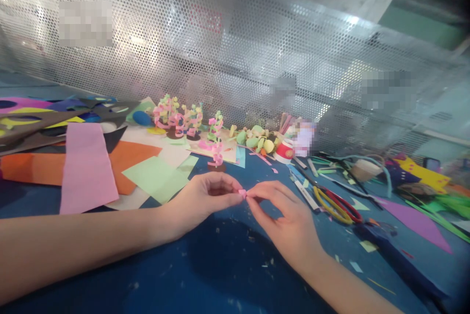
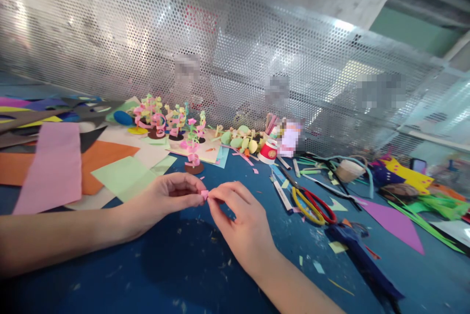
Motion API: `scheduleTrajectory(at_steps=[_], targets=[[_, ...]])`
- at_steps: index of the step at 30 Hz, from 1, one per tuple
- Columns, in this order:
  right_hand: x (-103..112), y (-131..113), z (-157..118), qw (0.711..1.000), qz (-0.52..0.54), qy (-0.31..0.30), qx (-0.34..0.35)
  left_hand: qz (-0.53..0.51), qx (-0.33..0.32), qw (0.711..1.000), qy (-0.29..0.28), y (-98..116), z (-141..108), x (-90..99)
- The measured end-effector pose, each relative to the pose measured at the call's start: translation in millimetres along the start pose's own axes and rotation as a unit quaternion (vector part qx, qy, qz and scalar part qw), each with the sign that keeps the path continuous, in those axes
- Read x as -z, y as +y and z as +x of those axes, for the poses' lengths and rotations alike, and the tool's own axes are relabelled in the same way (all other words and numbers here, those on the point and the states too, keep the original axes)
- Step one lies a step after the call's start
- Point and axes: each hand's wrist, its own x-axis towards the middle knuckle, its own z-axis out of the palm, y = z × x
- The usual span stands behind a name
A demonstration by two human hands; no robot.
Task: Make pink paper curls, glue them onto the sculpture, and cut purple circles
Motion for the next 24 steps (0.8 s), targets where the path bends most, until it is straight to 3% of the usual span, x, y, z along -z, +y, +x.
scheduleTrajectory(at_steps=[7, 15, 24], targets=[[0.2, 0.2, -0.8, 1.0, 0.003, -0.029, -0.002, 0.003, -0.002, 1.0, 0.0, 1.7, -0.6, -0.9], [-4.7, 5.2, -0.9, 0.984, 0.089, -0.021, -0.155, 0.02, 0.004, 1.0, 0.013, 0.8, 0.3, -1.0], [-5.8, 2.8, -0.1, 0.99, 0.067, -0.028, -0.117, 0.002, -0.006, 1.0, -0.019, 0.2, -1.1, 0.3]])
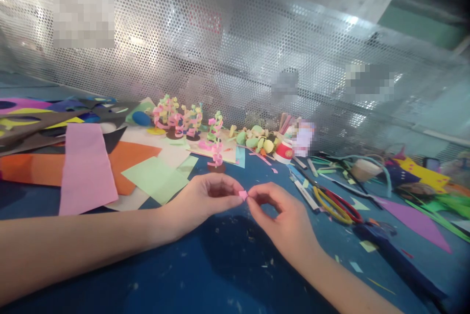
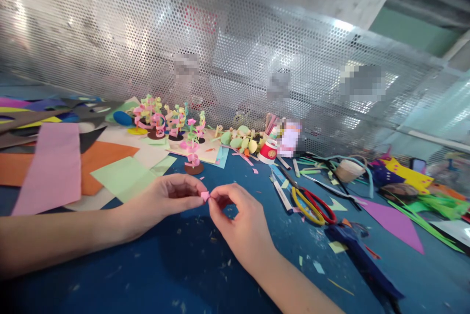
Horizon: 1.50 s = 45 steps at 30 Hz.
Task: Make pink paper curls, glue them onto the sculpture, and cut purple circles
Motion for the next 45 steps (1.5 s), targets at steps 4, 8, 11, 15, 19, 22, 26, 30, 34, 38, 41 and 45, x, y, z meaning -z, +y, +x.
scheduleTrajectory(at_steps=[4, 8, 11, 15, 19, 22, 26, 30, 34, 38, 41, 45], targets=[[-0.2, -0.4, -0.9, 1.0, -0.015, 0.014, 0.019, -0.007, 0.002, 1.0, -0.012, 0.6, -1.4, -0.5], [1.1, -1.4, -1.2, 1.0, 0.014, -0.002, -0.007, -0.026, 0.007, 0.999, -0.02, 4.3, -2.3, -0.6], [2.8, -2.5, 0.2, 0.996, 0.068, -0.033, -0.053, -0.027, 0.004, 0.999, -0.018, 5.8, -2.3, -0.5], [3.8, -2.7, 1.8, 0.981, 0.147, -0.063, -0.108, -0.005, 0.005, 1.0, -0.012, 4.4, -2.2, -0.3], [3.4, -2.1, 1.6, 0.971, 0.184, -0.07, -0.138, 0.0, 0.008, 1.0, -0.003, 2.6, -1.8, 0.5], [3.5, -2.6, 1.2, 0.965, 0.198, -0.074, -0.155, 0.008, 0.006, 1.0, 0.003, 2.0, -1.5, 1.1], [3.9, -3.7, 1.3, 0.961, 0.21, -0.085, -0.159, 0.012, -0.005, 1.0, -0.001, 0.3, -1.7, 1.0], [4.1, -3.8, 1.8, 0.959, 0.218, -0.088, -0.158, 0.007, -0.012, 1.0, -0.013, -1.9, -1.5, 0.6], [4.4, -4.3, 1.9, 0.96, 0.214, -0.088, -0.158, 0.011, -0.013, 1.0, -0.013, -1.9, -2.1, 0.3], [4.7, -6.0, 2.2, 0.959, 0.217, -0.088, -0.159, 0.02, -0.019, 1.0, -0.005, -1.4, -2.9, -0.1], [4.7, -7.0, 2.3, 0.959, 0.216, -0.088, -0.16, 0.024, -0.023, 0.999, -0.002, -1.6, -2.7, -0.4], [4.4, -6.4, 1.3, 0.96, 0.214, -0.089, -0.155, 0.027, -0.02, 0.999, -0.003, -1.5, -2.7, 0.4]])
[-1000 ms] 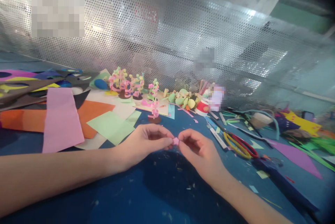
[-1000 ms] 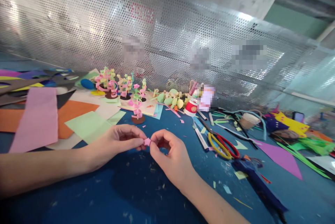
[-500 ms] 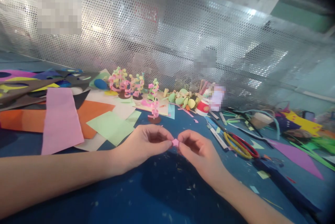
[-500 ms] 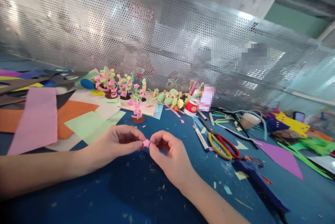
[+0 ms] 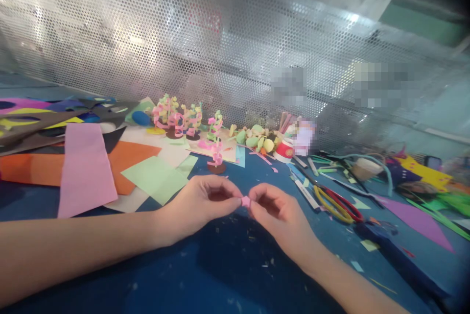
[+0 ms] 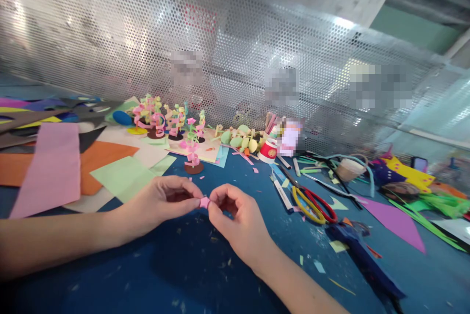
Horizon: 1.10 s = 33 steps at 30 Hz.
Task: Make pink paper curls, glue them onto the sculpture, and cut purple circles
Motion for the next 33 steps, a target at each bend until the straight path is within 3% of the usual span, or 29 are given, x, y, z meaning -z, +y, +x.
scheduleTrajectory(at_steps=[8, 21, 27, 31, 33], targets=[[0.0, 2.9, -0.6, 1.0, -0.017, 0.006, 0.01, 0.013, 0.007, 1.0, 0.004, 3.7, -0.4, 0.4], [-1.4, 2.6, 0.2, 0.999, 0.021, -0.013, -0.038, 0.002, -0.004, 1.0, -0.01, 4.2, -1.2, 0.3], [0.6, 4.5, 0.5, 1.0, -0.023, -0.007, 0.003, 0.032, 0.0, 0.999, 0.0, 6.3, -1.6, 0.4], [0.8, 5.1, 0.1, 0.996, -0.072, -0.012, 0.051, 0.005, -0.005, 0.999, 0.038, 5.3, -0.1, 1.5], [0.3, 4.4, -0.2, 0.997, -0.064, -0.023, 0.045, -0.007, 0.002, 1.0, 0.031, 5.0, 0.8, 1.6]])
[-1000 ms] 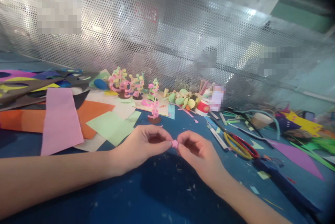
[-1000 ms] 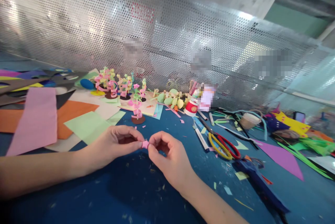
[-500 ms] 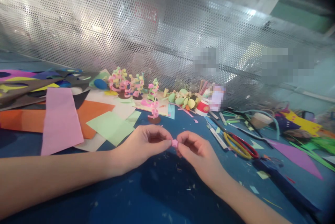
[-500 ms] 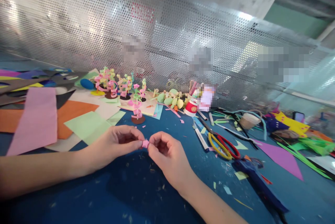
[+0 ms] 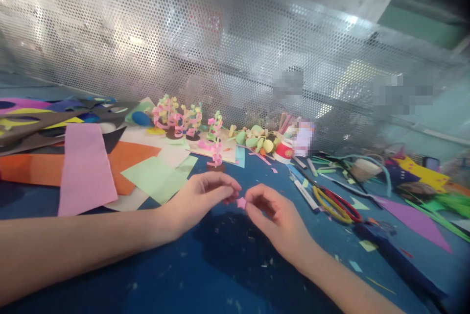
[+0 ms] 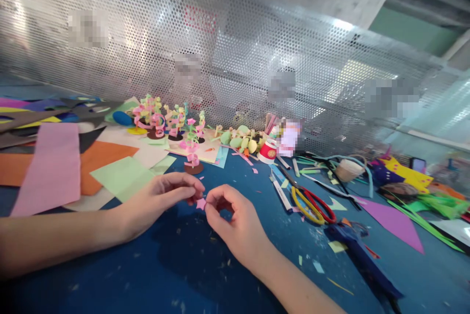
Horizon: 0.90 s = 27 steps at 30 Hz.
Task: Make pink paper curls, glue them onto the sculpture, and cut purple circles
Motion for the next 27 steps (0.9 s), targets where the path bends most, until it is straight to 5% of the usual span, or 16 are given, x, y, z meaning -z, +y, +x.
scheduleTrajectory(at_steps=[18, 27], targets=[[-5.1, 8.7, 5.2, 0.966, 0.219, -0.065, -0.122, -0.05, 0.021, 0.996, -0.068, 5.0, -3.2, -1.3], [-13.0, 17.5, 11.6, 0.966, 0.231, -0.005, -0.115, 0.007, 0.026, 1.0, -0.002, 2.9, -0.2, -1.7]])
